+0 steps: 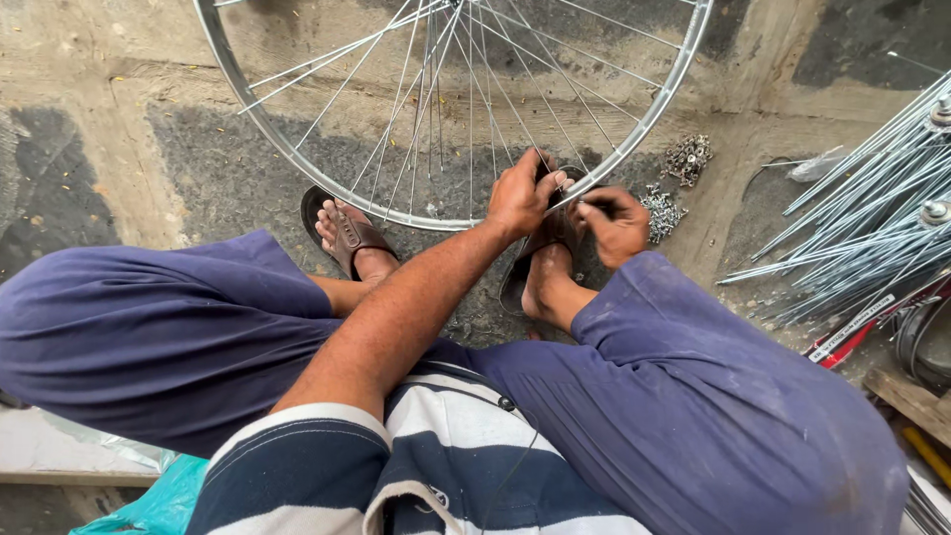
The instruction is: The person sits on the ground and installs spokes and nipples onto a bicycle wheel rim. They repeatedly pick up spokes and small metal nipples from the floor, insert the spokes into the rim, and secure them with the nipples.
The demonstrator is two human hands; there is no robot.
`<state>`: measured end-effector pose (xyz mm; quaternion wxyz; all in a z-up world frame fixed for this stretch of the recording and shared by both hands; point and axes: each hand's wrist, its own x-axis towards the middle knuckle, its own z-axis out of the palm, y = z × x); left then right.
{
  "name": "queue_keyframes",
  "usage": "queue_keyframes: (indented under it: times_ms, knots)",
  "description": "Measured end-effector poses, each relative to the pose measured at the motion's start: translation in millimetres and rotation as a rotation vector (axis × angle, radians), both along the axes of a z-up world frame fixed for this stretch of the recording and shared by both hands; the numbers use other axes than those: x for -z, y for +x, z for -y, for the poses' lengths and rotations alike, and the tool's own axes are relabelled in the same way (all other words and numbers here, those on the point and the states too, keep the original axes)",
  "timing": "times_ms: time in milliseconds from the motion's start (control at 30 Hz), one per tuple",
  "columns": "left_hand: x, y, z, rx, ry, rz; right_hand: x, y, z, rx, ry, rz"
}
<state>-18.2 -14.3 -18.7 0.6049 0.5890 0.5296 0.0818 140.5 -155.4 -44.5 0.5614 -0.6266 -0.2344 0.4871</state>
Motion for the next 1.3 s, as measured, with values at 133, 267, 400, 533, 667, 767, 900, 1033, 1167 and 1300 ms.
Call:
queue_keyframes:
  times_ms: [133,267,400,533,667,767,900,1033,1167,1300]
  knots:
    - [-1.9,3.6,-2.1,0.010,0.019,-0.023,-6.4,-19.5,-13.9,0.061,0.033,-0.089]
    - [-5.5,3.6,-3.4,0.005,-0.028,-0.029,-15.5,-18.6,-23.9,-0.025,0.040,0.161]
    - [-9.7,4.8,-3.3,0.006,-0.042,-0.026,-16.8,-16.4,-21.4,-0.054,0.024,0.256]
    - [-10.6,4.7,-5.3,0.003,-0.058,-0.029,-13.5,-17.9,-18.9,-0.060,-0.043,0.450]
    - [-9.5,5.3,-4.3,0.008,-0.050,-0.031,-8.8,-21.5,-16.9,0.060,0.013,0.369]
    - [-17.0,6.0,-6.2,-0.002,-0.006,-0.028,-1.9,-26.2,-20.0,0.188,0.063,-0.014]
    - [-42.2,7.3,-14.9,0.147,0.088,-0.226,8.7,-30.0,-17.9,0.138,-0.010,-0.075]
    - [-66.0,0.7,-38.7,0.687,0.423,-0.333,18.6,-30.5,-12.3,0.147,-0.009,-0.101]
    - [-62.6,12.6,-72.3,1.020,0.634,-0.130,23.8,-29.9,-12.0,0.146,0.010,-0.130]
    - [-49.6,30.3,-74.1,1.148,0.376,-0.219,22.1,-27.6,-6.4,0.170,0.025,-0.166]
